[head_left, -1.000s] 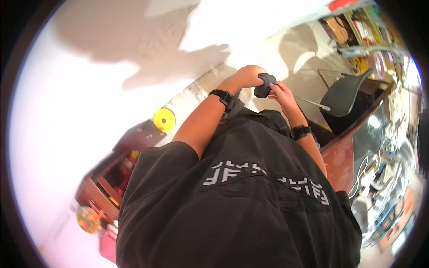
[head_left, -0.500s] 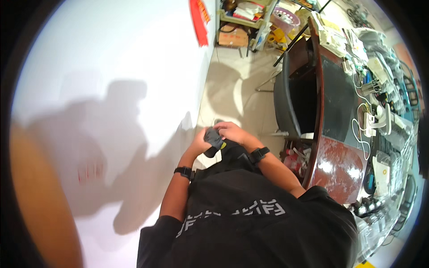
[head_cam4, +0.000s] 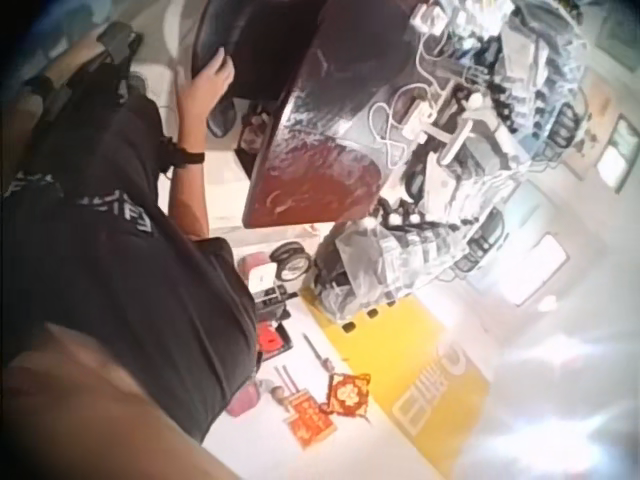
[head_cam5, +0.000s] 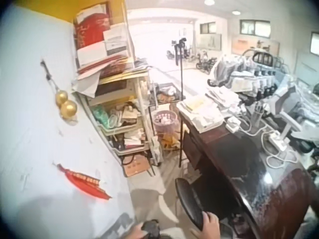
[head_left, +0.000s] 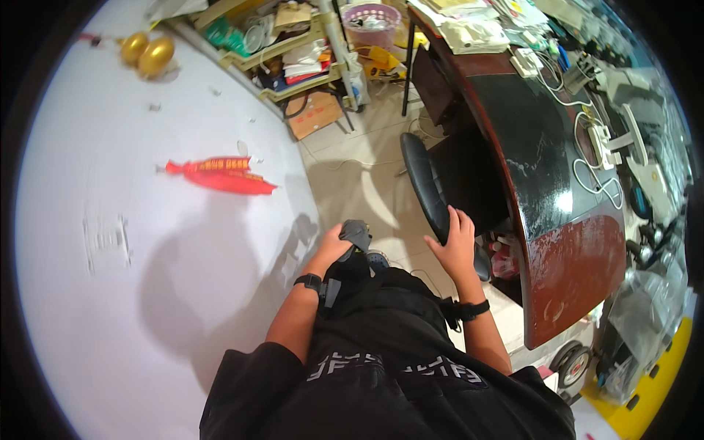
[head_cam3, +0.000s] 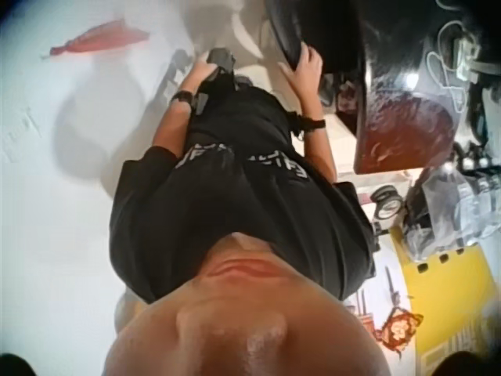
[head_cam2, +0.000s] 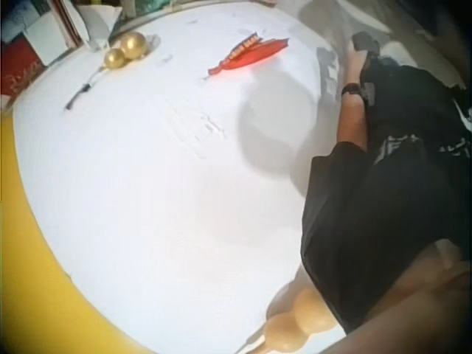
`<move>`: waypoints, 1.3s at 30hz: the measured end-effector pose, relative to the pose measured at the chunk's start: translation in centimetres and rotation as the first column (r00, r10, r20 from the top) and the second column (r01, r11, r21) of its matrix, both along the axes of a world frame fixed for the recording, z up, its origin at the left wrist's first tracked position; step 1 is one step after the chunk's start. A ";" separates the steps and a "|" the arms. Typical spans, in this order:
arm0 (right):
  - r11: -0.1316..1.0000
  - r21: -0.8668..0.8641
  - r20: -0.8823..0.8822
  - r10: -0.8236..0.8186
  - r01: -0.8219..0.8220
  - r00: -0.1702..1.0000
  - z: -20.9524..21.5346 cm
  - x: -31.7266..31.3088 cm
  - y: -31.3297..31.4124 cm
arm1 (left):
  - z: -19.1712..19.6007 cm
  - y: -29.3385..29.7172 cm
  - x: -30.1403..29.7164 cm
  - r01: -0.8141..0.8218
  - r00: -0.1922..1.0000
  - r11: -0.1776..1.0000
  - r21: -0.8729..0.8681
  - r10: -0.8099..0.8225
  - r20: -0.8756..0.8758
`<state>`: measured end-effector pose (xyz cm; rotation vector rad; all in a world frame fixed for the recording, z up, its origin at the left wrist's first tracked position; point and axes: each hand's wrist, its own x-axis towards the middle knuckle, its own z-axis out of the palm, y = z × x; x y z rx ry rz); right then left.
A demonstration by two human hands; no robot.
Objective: Cleaning a vehicle tire and then wiping down a table.
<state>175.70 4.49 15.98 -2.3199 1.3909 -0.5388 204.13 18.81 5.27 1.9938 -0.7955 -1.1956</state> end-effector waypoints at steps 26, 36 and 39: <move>0.824 0.456 -0.394 -0.151 0.335 0.907 -1.5 3.4 -3.3 | 3.3 -44.1 15.8 0.610 0.678 0.782 -0.125 -0.598 -0.428; 0.733 0.085 -0.342 -0.614 0.675 0.711 -4.7 13.2 -5.5 | 4.1 -42.3 4.1 0.972 -0.047 -0.089 -0.217 -0.980 0.191; 0.710 0.110 -0.443 -0.591 0.695 0.674 -4.9 13.0 -5.2 | 2.2 -43.3 3.0 0.982 -0.184 -0.180 -0.056 -0.979 -0.085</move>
